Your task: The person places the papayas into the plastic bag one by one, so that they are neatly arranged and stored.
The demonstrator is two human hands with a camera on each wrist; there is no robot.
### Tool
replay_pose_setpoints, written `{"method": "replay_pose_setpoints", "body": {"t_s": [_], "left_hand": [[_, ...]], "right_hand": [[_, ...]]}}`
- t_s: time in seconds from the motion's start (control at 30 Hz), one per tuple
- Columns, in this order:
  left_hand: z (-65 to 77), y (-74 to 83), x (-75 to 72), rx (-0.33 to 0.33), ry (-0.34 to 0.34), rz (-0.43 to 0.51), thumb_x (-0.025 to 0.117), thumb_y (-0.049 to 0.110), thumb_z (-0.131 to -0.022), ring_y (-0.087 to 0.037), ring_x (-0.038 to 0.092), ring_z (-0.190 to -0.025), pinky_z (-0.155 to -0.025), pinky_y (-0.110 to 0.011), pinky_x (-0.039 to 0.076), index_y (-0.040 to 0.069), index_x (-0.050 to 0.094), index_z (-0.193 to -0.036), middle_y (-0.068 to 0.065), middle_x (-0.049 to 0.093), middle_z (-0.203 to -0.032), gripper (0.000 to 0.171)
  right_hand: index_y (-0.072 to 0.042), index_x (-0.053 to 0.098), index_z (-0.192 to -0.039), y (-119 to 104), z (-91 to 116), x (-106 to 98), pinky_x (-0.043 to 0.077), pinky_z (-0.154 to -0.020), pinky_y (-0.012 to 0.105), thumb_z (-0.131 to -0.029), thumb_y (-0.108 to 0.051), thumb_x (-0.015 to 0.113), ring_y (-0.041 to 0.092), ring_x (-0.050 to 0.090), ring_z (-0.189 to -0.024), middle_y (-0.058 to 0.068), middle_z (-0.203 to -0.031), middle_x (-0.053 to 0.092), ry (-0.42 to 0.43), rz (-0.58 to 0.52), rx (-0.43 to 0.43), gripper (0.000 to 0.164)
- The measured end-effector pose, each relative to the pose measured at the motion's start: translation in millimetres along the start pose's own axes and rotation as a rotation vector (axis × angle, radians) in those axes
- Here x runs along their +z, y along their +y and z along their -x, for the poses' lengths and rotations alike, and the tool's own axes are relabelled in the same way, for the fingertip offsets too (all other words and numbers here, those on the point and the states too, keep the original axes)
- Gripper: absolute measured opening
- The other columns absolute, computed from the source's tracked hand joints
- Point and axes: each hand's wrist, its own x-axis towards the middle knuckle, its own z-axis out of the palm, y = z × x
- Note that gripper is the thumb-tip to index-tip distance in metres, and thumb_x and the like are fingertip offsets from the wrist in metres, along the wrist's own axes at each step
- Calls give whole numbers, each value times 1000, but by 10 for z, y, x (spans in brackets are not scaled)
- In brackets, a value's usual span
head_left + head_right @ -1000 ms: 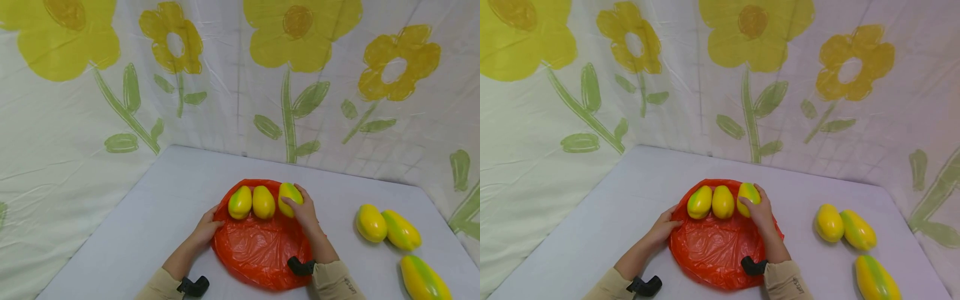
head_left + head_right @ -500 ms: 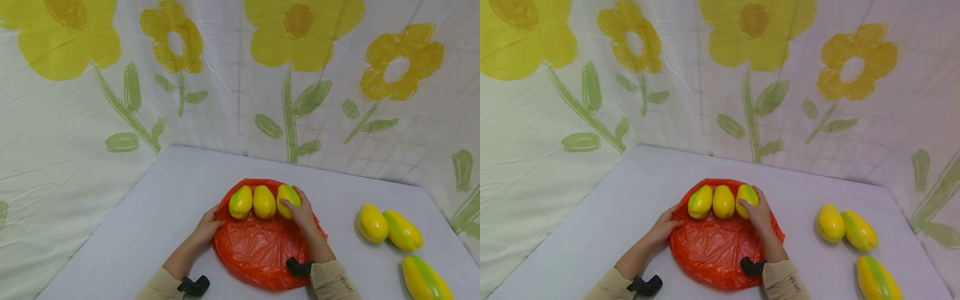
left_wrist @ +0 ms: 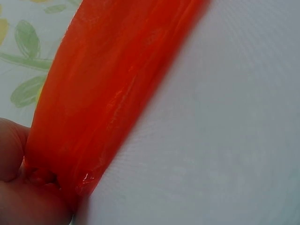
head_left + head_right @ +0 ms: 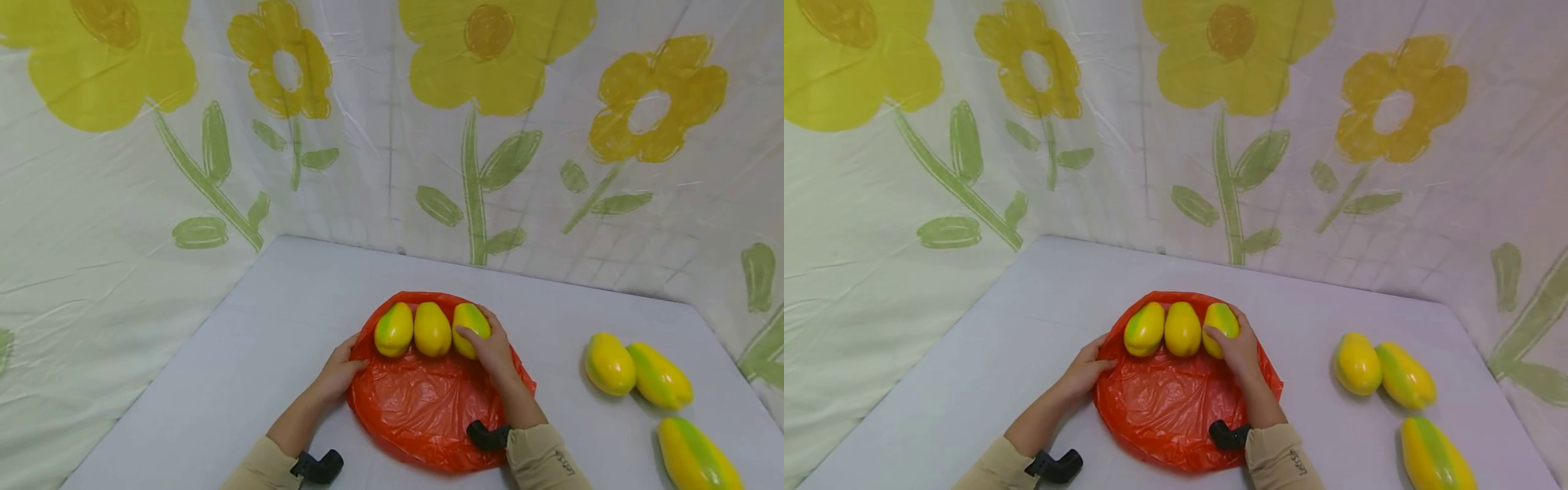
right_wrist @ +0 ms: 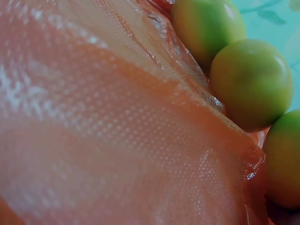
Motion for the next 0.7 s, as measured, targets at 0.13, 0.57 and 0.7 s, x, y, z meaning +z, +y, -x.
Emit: {"method": "replay_pose_setpoints", "body": {"t_s": [0.13,0.57,0.7], "left_hand": [[0,-1,-3,-1,-1,-4,42,1,-91,-31,48,-124,-94,-39,50,4,27,-145,-18,38,-145,56],[-6,-11,1,-9,5,-12,42,1,-91,-31,47,-125,-95,-40,49,4,28,-145,-17,38,-145,56],[0,-8,1,-10,6,-10,42,2,-92,-31,48,-124,-94,-39,50,4,28,-145,-17,38,-145,55]], "right_hand": [[-24,26,-145,13,-8,6,50,-89,36,-83,-34,66,28,41,-112,12,-133,39,-1,-5,-2,75],[-25,24,-146,61,-28,30,49,-94,41,-82,-38,67,27,42,-112,11,-132,40,-7,14,-12,78],[-24,23,-146,61,-30,36,49,-94,41,-82,-39,67,27,42,-113,10,-133,40,-9,17,-13,79]]}}
